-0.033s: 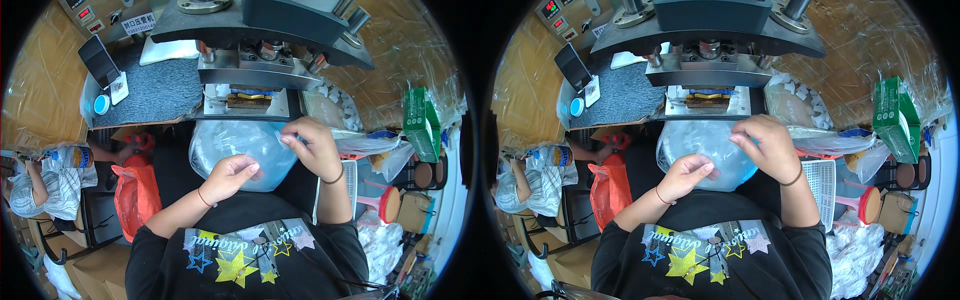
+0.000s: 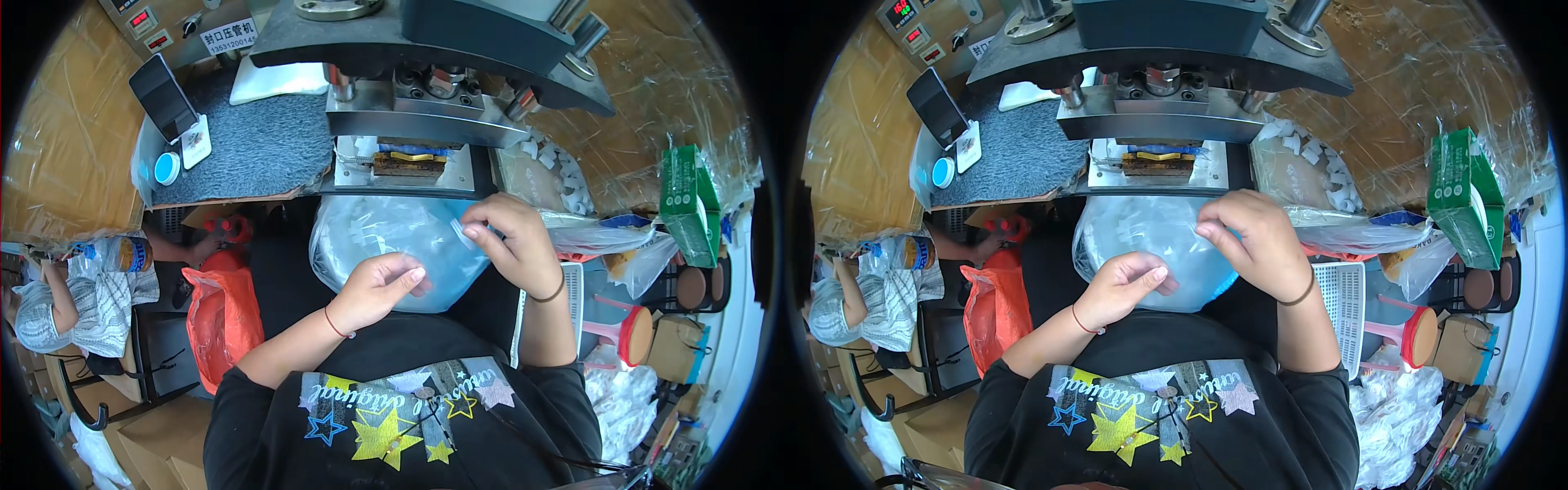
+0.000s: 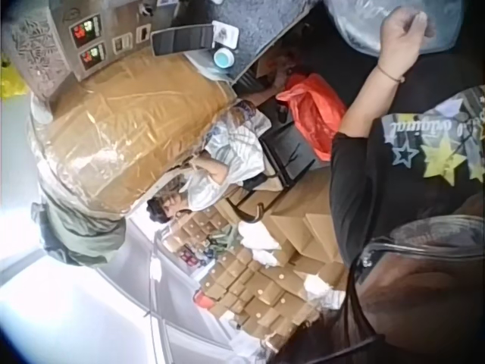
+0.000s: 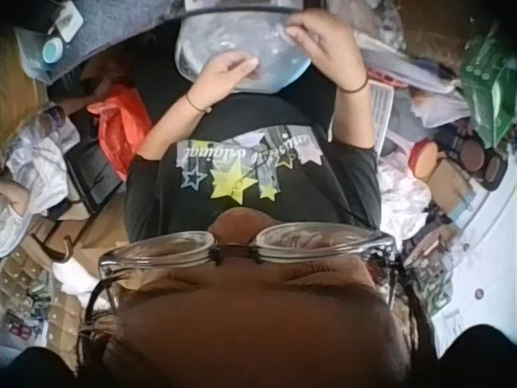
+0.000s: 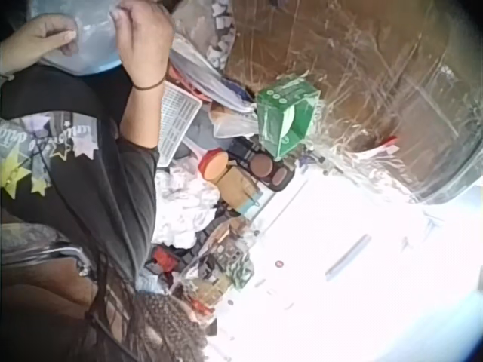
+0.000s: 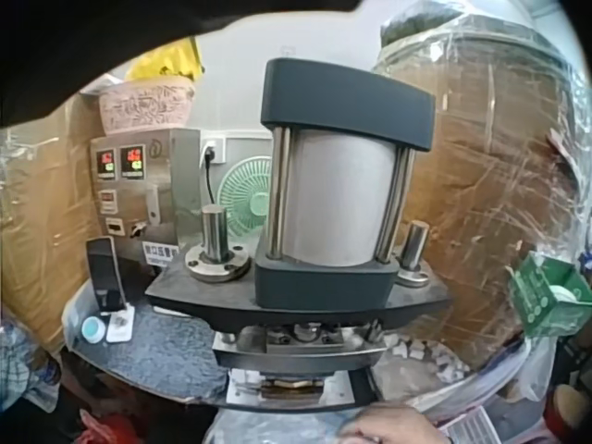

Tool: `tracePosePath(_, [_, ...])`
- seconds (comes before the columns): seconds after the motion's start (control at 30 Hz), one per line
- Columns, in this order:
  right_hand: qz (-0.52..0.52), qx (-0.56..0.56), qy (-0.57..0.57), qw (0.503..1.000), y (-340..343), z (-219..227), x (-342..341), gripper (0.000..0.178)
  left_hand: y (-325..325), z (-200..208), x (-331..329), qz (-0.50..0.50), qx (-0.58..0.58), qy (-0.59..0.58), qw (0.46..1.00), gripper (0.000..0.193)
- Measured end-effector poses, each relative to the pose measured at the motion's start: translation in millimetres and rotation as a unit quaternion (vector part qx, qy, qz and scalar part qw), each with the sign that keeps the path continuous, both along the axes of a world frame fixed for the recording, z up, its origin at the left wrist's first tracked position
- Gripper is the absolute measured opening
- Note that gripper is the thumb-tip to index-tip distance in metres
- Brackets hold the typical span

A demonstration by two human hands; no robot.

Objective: The person is packaging small white items into plastic bags and sealing them using a heat-sealing machine.

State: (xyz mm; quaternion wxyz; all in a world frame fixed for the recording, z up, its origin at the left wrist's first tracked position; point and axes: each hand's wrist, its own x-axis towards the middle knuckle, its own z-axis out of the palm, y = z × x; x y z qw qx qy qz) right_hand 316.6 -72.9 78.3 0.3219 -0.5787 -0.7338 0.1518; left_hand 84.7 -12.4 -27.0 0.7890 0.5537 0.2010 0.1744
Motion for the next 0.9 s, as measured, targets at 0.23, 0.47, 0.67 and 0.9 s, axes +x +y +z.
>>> tracePosePath(0.23, [0.035, -0.044, -0.019, 0.998, 1.8, -2.5, 0.8, 0.012, -4.2, 0.5, 0.7, -0.080, -0.141, -0.035, 0.986, 0.025])
tracePosePath(0.47, [-0.123, 0.047, -0.018, 0.991, -14.0, -0.4, 16.8, 0.016, 25.9, 2.2, -2.9, 0.001, -0.195, 0.037, 0.980, 0.022])
tracePosePath(0.67, [-0.048, -0.007, 0.007, 0.999, -21.1, -19.5, 4.8, 0.008, 70.9, 7.1, 15.9, 0.073, -0.227, -0.022, 0.971, 0.019])
tracePosePath(0.9, [0.013, -0.100, 0.038, 0.994, -34.2, -39.1, 5.0, 0.008, 72.9, 9.2, 12.6, 0.054, -0.225, -0.027, 0.972, 0.019])
